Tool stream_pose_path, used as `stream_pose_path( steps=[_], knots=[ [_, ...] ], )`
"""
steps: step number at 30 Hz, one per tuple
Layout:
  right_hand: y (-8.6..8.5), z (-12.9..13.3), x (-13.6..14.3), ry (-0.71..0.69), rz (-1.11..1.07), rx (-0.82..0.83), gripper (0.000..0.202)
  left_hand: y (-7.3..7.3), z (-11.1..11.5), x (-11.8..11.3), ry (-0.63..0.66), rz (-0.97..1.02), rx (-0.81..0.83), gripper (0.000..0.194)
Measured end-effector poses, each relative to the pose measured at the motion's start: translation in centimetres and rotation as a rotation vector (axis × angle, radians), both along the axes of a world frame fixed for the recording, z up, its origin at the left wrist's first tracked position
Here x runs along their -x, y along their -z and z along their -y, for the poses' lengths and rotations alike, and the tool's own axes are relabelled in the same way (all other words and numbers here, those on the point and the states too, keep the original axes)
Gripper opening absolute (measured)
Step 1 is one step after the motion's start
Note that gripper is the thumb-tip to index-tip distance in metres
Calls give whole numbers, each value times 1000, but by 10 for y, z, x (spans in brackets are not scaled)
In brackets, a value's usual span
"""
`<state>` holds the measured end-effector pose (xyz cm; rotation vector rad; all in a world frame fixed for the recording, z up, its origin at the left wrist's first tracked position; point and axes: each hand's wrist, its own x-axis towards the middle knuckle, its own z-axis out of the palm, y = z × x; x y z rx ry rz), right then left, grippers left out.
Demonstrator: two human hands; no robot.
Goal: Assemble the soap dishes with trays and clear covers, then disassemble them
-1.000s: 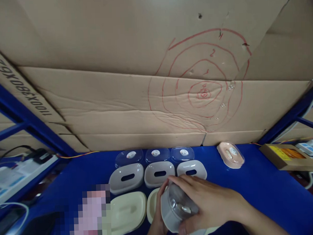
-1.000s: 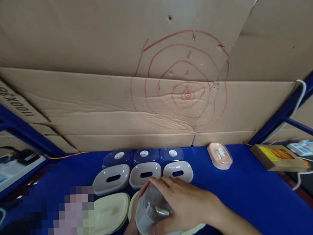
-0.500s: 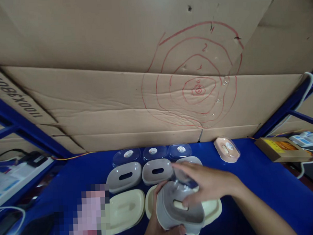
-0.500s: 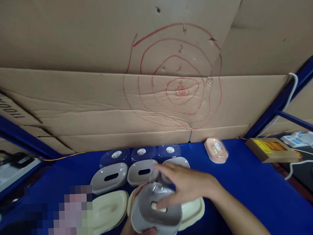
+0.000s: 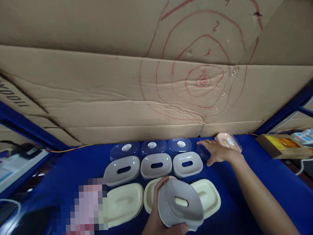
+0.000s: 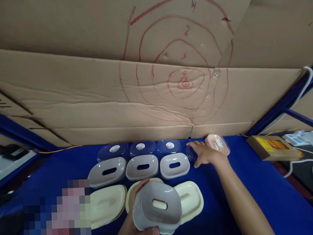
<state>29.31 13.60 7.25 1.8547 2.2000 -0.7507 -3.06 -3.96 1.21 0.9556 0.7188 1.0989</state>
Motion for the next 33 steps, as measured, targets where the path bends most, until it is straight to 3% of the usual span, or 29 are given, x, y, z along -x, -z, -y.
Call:
stream_pose_path(
  steps=[8, 20, 24, 27, 30, 33],
  knots=[
    [17, -9, 9, 4, 62, 25, 134, -2, -1, 0, 5, -17, 32, 116],
    [10, -13, -9, -4, 21, -24, 133, 4, -1, 0, -11, 5, 19, 110],
    [-2, -7, -1, 12, 40, -134, 119, 6, -2, -2, -34, 1, 14, 115],
    [-20, 13, 13, -32, 1, -220, 99, 4, -3, -2, -66, 5, 14, 116],
    [-44, 45, 36, -207, -229, -200, 84, -1, -5, 0, -120, -10, 37, 115],
    [-61, 74, 63, -428, -471, 10, 100, -3, -6, 2, -164, -47, 54, 113]
  ],
)
